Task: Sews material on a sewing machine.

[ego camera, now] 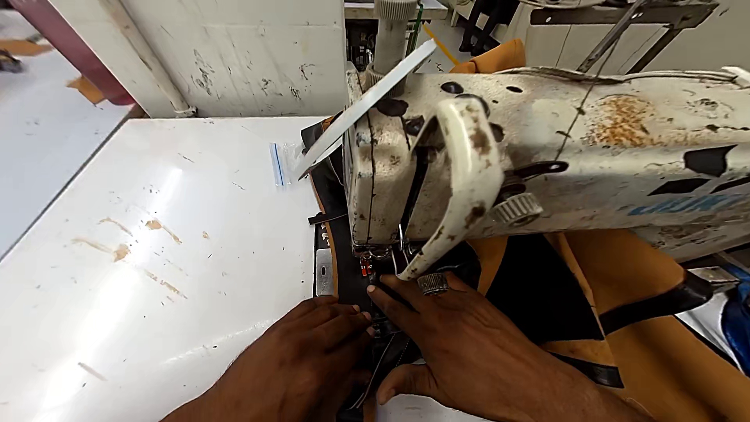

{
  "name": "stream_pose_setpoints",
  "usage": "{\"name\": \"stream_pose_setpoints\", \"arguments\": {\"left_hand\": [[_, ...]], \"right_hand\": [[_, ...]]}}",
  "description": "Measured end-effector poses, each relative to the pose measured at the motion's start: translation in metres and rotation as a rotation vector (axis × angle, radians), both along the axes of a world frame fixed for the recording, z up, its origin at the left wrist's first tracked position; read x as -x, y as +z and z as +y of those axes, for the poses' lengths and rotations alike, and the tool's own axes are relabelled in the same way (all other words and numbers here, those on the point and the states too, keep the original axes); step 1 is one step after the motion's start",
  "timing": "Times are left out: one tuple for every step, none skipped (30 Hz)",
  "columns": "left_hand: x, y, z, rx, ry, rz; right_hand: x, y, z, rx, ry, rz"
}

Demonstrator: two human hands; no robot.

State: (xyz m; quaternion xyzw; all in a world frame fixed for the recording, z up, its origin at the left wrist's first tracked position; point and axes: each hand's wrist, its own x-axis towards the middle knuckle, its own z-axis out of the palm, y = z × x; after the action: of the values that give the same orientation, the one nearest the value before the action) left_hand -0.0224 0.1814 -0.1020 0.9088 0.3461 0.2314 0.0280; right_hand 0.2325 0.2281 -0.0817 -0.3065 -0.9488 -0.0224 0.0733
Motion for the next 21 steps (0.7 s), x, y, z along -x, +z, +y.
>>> {"name": "stream_pose_setpoints", "arguments": {"left_hand": [[-0.001,-0.002,0.001,0.001,-0.008,-0.033],[-0.002,-0.004,0.002,0.014,-0.016,-0.074],[-0.003,-0.007,0.002,0.023,-0.019,-0.113],[-0.005,-0.010,0.003,0.031,-0.017,-0.140],[-0.006,-0.011,0.003,0.036,-0.013,-0.150],[-0.006,-0.012,0.002,0.042,-0.001,-0.145],[-0.007,-0.012,0.002,0.049,0.016,-0.132],[-0.007,-0.012,0.001,0.056,0.040,-0.119],[-0.007,-0.012,0.001,0.070,0.067,-0.103],[-0.007,-0.012,0.002,0.083,0.092,-0.091],[-0.006,-0.011,0.003,0.091,0.103,-0.087],[-0.006,-0.011,0.004,0.088,0.104,-0.082],[-0.006,-0.011,0.004,0.075,0.102,-0.071],[-0.006,-0.012,0.005,0.057,0.098,-0.055],[-0.006,-0.012,0.005,0.039,0.095,-0.034],[-0.006,-0.012,0.005,0.027,0.094,-0.013],[-0.006,-0.011,0.005,0.026,0.096,0.008],[-0.007,-0.011,0.004,0.026,0.099,0.022],[-0.007,-0.010,0.004,0.022,0.102,0.028],[-0.007,-0.010,0.003,0.018,0.103,0.030],[-0.007,-0.010,0.003,0.018,0.103,0.028]], "right_hand": [[0.001,-0.003,0.000,-0.021,0.001,0.006],[0.002,-0.005,0.000,-0.041,0.004,0.012],[0.003,-0.006,0.000,-0.055,0.004,0.008],[0.003,-0.006,0.000,-0.064,0.002,0.003],[0.004,-0.006,0.000,-0.069,-0.005,0.003],[0.004,-0.006,0.001,-0.074,-0.015,0.010],[0.004,-0.006,0.001,-0.080,-0.028,0.017],[0.005,-0.006,0.002,-0.079,-0.043,0.016],[0.005,-0.007,0.002,-0.075,-0.055,0.017],[0.006,-0.007,0.003,-0.079,-0.066,0.018],[0.006,-0.008,0.003,-0.083,-0.077,0.024],[0.006,-0.009,0.003,-0.085,-0.084,0.029],[0.005,-0.010,0.003,-0.086,-0.087,0.033],[0.005,-0.011,0.003,-0.088,-0.084,0.040],[0.004,-0.011,0.003,-0.089,-0.078,0.049],[0.003,-0.011,0.003,-0.083,-0.068,0.059],[0.002,-0.012,0.004,-0.068,-0.056,0.069],[0.001,-0.012,0.005,-0.048,-0.043,0.078],[0.001,-0.013,0.005,-0.030,-0.032,0.093],[0.001,-0.014,0.006,-0.019,-0.030,0.104],[0.001,-0.015,0.006,-0.014,-0.036,0.110]]}}
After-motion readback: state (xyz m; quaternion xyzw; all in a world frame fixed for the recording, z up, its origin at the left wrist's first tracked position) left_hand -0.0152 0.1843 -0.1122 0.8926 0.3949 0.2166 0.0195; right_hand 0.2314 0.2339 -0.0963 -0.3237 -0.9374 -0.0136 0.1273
